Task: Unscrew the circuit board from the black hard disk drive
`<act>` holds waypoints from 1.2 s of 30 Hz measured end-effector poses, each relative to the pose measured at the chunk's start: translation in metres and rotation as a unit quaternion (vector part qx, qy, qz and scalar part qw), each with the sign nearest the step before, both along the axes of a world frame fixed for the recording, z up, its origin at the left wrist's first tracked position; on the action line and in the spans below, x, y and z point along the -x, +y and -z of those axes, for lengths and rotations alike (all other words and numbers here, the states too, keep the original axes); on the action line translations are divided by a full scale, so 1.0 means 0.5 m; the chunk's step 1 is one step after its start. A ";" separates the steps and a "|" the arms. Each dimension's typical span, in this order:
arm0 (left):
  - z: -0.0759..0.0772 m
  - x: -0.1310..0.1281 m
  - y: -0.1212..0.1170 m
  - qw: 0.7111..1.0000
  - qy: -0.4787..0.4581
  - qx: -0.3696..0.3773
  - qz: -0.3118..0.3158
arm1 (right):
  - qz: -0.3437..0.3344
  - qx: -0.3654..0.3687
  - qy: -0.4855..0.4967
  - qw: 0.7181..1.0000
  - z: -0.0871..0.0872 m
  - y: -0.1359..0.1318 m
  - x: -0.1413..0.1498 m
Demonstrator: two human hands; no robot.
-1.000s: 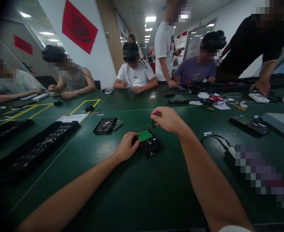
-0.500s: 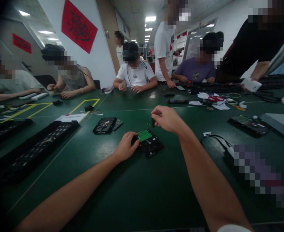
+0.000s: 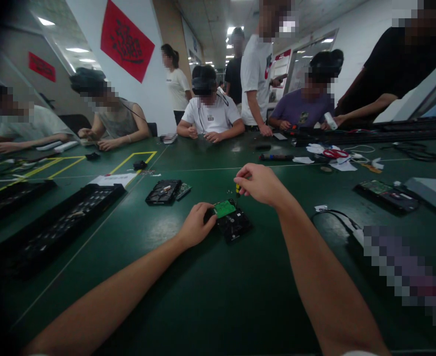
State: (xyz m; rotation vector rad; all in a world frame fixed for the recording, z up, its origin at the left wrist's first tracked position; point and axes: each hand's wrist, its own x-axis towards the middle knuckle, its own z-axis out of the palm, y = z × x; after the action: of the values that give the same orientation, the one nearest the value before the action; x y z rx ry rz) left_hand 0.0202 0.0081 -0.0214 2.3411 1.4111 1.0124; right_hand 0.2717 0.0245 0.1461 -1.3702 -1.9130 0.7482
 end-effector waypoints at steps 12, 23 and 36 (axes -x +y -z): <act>-0.003 -0.001 -0.001 1.000 0.001 0.005 -0.001 | -0.006 -0.001 -0.013 1.000 -0.007 -0.009 0.008; -0.005 -0.002 -0.002 1.000 -0.003 0.005 -0.002 | -0.025 -0.018 -0.023 0.999 -0.006 -0.004 0.007; -0.003 -0.001 -0.002 1.000 0.000 0.005 -0.004 | 0.006 -0.005 -0.036 0.999 -0.002 -0.002 0.000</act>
State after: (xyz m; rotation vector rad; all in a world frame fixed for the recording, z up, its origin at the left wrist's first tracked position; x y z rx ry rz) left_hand 0.0209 0.0072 -0.0197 2.3309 1.4227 1.0056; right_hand 0.2716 0.0235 0.1469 -1.4180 -1.9597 0.6927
